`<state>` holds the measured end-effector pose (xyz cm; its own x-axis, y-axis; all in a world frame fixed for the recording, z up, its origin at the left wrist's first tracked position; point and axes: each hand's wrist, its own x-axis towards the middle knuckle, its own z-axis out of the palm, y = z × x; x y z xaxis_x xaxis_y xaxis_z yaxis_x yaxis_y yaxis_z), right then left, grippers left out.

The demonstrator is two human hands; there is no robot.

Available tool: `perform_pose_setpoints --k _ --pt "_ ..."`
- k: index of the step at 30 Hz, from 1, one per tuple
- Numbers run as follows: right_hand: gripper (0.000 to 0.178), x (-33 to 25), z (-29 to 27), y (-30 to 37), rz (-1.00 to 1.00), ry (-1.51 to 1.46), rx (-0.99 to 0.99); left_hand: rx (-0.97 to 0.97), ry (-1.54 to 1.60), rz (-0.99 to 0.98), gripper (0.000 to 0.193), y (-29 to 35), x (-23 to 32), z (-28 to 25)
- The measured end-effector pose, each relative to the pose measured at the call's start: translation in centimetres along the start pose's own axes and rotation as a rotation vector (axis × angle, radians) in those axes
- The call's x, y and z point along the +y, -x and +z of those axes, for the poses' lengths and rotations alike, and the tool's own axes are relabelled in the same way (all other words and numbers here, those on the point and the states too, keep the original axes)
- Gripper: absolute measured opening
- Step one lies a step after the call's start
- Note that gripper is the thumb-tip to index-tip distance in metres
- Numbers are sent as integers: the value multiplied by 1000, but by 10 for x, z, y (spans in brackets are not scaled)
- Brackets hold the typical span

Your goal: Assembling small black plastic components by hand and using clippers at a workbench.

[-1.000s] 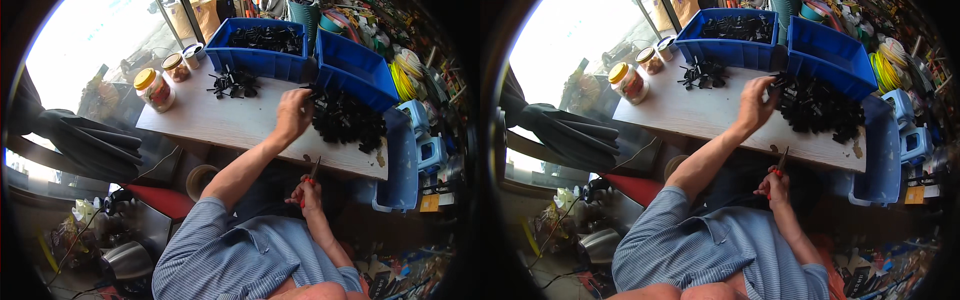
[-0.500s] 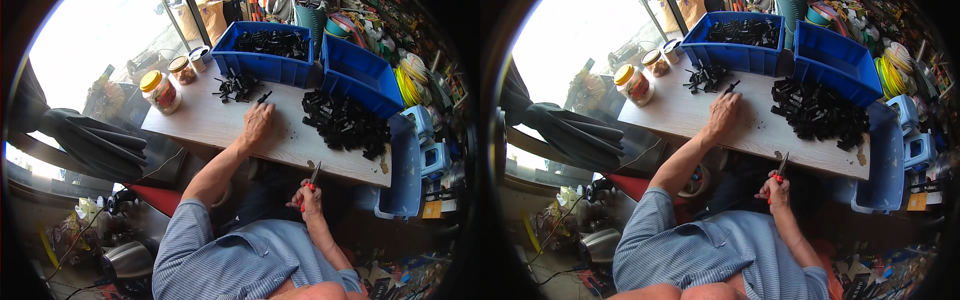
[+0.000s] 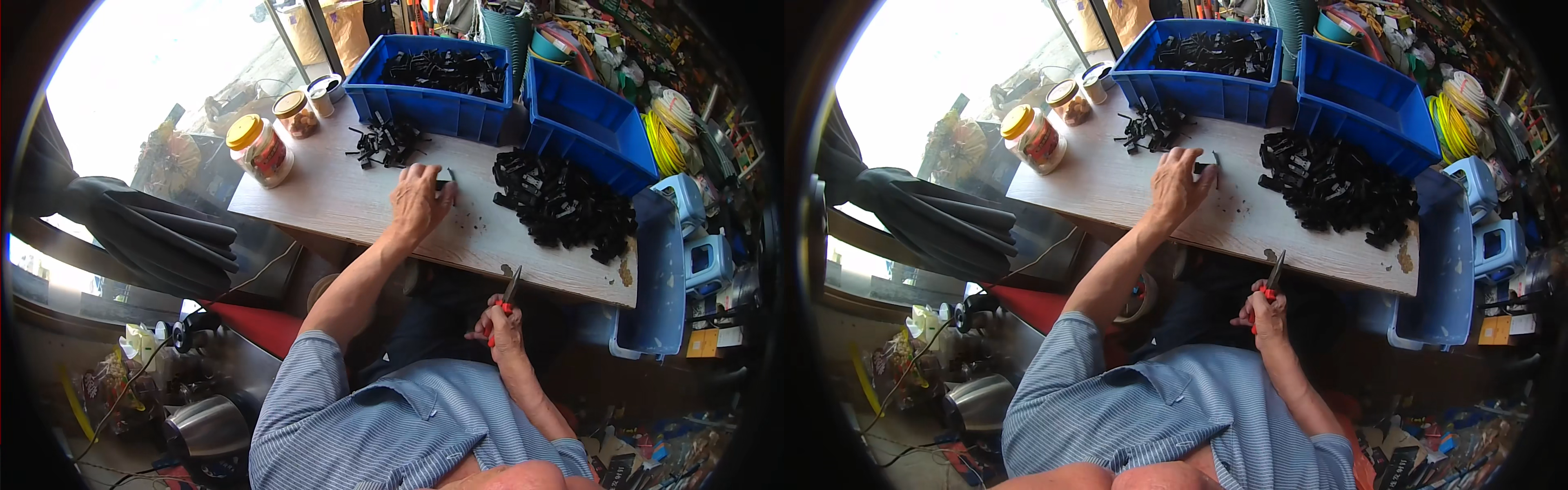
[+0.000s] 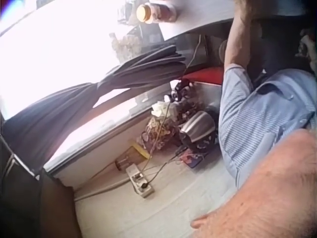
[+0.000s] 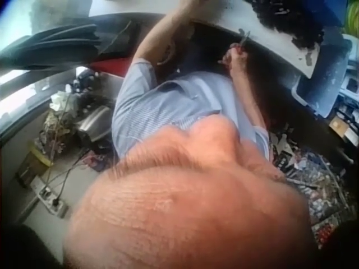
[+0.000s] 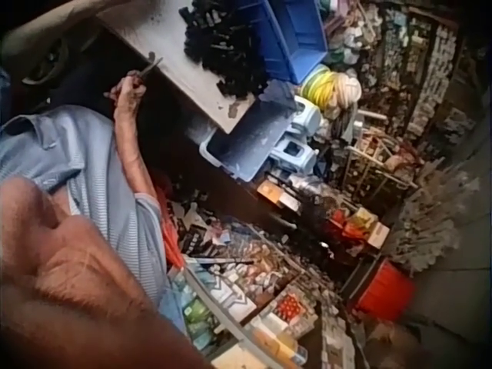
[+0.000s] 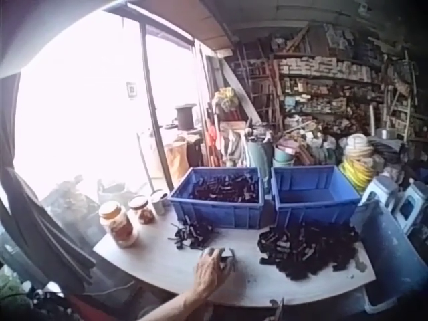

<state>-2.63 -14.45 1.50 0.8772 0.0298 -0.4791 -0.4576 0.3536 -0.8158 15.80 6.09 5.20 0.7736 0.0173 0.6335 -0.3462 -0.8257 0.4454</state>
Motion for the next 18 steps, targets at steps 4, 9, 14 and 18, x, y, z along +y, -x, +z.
perform_pose_setpoints --k 4,9,14,18 --pt "20 4 -5 -3 16 19 7 -217 -155 19 24 -5 9 17" --pt "18 5 -6 -3 28 30 -13 -354 -75 256 18 -4 -5 21" --pt "16 5 -9 -6 19 32 -21 -186 20 304 21 8 0 3" --pt "15 3 -8 -8 19 45 -35 -26 55 34 27 9 6 2"
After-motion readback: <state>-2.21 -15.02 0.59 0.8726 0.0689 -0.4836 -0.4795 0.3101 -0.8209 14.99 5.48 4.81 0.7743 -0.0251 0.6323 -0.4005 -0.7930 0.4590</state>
